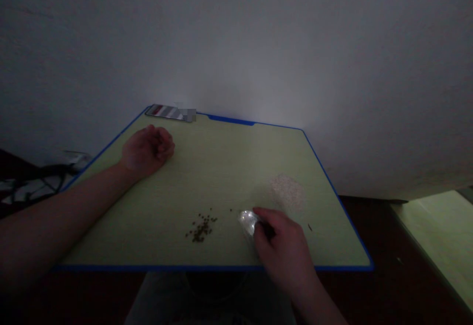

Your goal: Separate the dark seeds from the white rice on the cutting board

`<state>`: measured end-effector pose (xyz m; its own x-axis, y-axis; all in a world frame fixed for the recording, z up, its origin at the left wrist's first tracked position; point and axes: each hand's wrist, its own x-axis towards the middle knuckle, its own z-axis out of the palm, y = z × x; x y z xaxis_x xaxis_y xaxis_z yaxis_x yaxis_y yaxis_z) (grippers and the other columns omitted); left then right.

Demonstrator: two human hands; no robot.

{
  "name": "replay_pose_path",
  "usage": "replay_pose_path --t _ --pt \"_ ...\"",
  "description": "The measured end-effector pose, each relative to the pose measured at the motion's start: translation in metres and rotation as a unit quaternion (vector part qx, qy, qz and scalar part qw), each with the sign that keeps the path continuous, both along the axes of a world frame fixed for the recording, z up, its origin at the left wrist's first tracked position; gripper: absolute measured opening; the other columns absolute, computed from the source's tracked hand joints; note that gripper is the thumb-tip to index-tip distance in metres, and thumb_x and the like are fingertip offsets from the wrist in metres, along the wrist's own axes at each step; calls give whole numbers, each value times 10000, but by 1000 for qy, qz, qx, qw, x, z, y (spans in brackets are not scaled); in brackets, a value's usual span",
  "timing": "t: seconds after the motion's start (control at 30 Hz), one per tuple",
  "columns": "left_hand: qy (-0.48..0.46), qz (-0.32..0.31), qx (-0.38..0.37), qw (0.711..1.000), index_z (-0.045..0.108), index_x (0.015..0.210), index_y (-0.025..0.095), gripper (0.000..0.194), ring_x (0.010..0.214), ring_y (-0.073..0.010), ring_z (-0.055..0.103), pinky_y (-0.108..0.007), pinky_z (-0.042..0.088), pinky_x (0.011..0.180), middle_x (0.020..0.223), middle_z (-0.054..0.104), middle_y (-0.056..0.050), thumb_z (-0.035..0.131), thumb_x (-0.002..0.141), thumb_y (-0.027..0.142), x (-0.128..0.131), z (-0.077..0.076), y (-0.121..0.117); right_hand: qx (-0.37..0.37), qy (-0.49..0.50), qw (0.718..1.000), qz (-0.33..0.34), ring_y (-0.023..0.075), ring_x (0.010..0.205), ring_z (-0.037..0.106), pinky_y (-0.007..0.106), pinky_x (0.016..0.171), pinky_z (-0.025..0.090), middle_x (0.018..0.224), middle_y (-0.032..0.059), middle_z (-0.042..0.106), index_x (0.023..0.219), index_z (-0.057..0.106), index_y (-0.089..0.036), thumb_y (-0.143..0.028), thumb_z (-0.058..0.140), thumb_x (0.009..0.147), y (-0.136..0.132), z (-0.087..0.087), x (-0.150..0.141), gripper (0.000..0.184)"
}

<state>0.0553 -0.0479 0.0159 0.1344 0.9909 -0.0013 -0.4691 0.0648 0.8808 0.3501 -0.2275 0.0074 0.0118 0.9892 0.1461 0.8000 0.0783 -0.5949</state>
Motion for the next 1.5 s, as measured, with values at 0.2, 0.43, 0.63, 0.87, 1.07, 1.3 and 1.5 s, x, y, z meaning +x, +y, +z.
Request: replay_pose_path --t 0.2,0.43,0.63,0.87,1.07,1.3,1.5 --pt "-1 6 -1 1000 512 549 174 471 348 -69 295 -207 210 360 416 340 21 420 926 441 1 1 -1 1 13 1000 25 217 784 730 352 692 596 937 94 771 1042 728 -168 -277 521 865 -6 2 -5 293" --pt "2 -4 13 1000 530 559 172 478 345 -68 308 -210 207 367 419 348 22 393 933 437 -1 -2 0 -1 -1 1000 -18 235 783 734 360 691 592 943 98 778 1045 741 -155 -324 517 850 11 -2 -2 341" --pt "6 -9 20 1000 550 583 172 457 343 -69 315 -215 208 373 421 351 23 390 930 423 -3 -5 3 -1 -23 996 -84 261 783 742 374 695 591 948 106 784 1004 759 -163 -387 540 806 13 1 37 370" --pt "3 -8 21 1000 559 574 167 428 347 -72 300 -222 193 373 418 347 17 388 916 358 -2 -4 2 25 -37 995 -92 268 779 732 388 700 575 917 102 783 1026 752 -169 -399 551 794 22 3 55 384" --pt "-5 -12 15 1000 575 578 165 448 350 -73 297 -224 193 375 414 351 12 364 925 355 -2 -3 1 25 -33 997 -65 259 799 727 387 731 560 959 112 776 1045 739 -156 -372 541 814 37 1 47 373" --pt "-2 -6 12 1000 560 572 166 458 356 -72 307 -211 201 372 423 345 17 391 933 391 -2 -2 1 8 -4 996 -86 235 682 708 355 628 543 832 88 768 1050 726 -141 -387 555 808 41 3 53 385" --pt "-2 -3 7 1000 561 559 167 466 357 -78 297 -216 202 366 413 352 9 383 934 378 -1 -2 1 -3 25 999 -23 222 713 703 347 665 557 827 79 762 979 739 -156 -361 569 787 41 2 52 329"
